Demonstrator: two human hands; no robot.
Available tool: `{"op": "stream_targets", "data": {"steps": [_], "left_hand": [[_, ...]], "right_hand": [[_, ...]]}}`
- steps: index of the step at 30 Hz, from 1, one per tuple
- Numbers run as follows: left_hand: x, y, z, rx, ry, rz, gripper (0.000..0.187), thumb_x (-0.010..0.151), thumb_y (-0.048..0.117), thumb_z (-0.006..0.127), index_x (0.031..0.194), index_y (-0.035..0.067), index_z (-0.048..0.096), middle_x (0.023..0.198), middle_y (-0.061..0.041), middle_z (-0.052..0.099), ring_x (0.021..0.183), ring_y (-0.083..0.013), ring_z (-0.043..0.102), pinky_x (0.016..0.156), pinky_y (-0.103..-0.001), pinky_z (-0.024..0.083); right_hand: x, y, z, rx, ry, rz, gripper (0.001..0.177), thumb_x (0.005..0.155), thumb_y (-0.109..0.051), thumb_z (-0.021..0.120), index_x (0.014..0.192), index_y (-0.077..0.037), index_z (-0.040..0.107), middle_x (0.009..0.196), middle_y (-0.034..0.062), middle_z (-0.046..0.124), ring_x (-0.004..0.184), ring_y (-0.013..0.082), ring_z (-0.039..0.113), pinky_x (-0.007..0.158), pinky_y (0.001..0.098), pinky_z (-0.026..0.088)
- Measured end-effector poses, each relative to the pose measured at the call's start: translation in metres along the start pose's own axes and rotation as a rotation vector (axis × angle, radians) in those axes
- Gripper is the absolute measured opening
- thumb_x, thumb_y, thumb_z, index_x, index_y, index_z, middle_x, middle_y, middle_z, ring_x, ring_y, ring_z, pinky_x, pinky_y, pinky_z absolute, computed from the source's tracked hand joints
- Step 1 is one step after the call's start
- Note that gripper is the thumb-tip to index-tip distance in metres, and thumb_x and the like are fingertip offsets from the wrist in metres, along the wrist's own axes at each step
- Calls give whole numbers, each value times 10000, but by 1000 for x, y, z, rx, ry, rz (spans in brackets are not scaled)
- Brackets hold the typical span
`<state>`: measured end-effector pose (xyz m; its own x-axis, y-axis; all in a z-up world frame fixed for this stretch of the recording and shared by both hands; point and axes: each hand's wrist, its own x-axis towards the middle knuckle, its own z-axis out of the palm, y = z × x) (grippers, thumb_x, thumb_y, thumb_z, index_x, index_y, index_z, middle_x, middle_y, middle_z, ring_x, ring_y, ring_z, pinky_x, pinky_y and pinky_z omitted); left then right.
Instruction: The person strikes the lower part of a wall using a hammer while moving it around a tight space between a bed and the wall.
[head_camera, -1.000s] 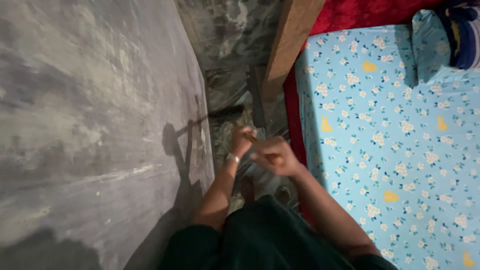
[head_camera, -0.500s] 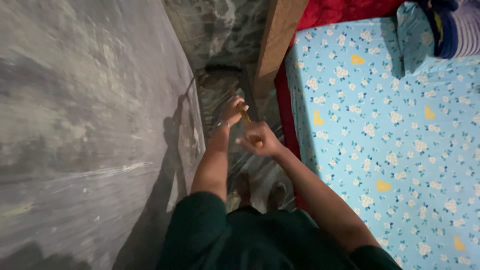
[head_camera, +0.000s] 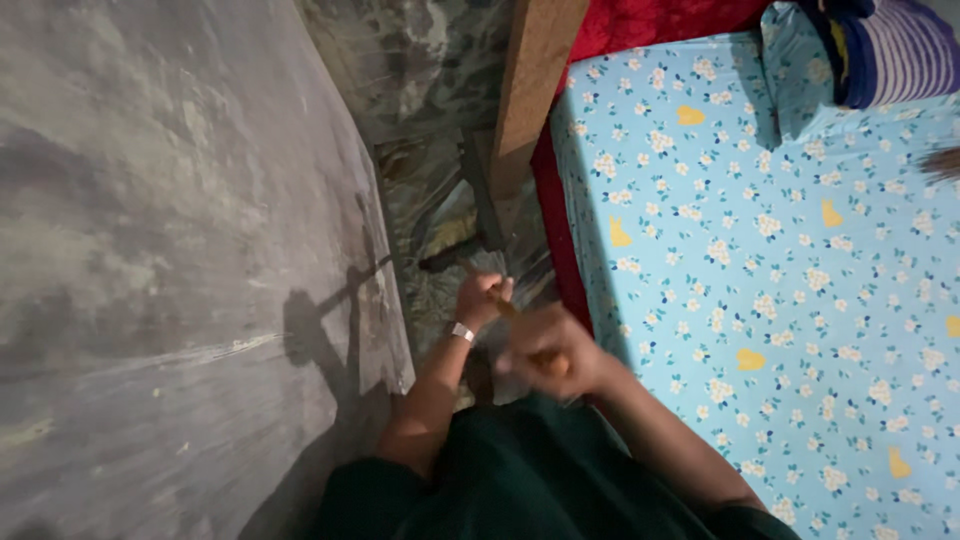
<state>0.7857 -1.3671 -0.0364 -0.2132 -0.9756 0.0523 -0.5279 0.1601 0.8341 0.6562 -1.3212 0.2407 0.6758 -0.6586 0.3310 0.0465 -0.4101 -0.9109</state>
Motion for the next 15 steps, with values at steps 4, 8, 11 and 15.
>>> {"op": "stream_targets", "data": {"steps": [4,8,11,15], "left_hand": [[18,-6,-21,7,125,119,383,812,321,584,551,60,480,506,-131,465,450,-298,463,463,-396,368],[65,-25,-43,121,239,237,404,770,400,649,599,54,531,595,-139,534,572,-326,526,556,-415,416],[96,-44,-49,-22,134,100,384,749,422,664,777,51,570,698,-131,580,648,-307,574,589,-394,445],[95,-70,-33,153,59,80,339,732,381,671,832,69,584,821,-116,606,753,-320,575,637,-408,441]], "right_hand": [[3,5,13,-114,-118,-49,334,872,-123,578,551,-119,488,504,12,502,448,106,508,479,230,420],[18,53,15,-193,-129,-47,311,873,-170,565,570,-136,503,547,0,513,510,105,526,532,232,452],[33,92,11,-201,-68,-42,314,866,-175,583,568,-134,491,557,2,502,525,117,522,547,254,447],[32,113,16,-233,60,53,342,771,-152,654,526,-87,426,506,33,451,464,151,467,494,282,385]]}}
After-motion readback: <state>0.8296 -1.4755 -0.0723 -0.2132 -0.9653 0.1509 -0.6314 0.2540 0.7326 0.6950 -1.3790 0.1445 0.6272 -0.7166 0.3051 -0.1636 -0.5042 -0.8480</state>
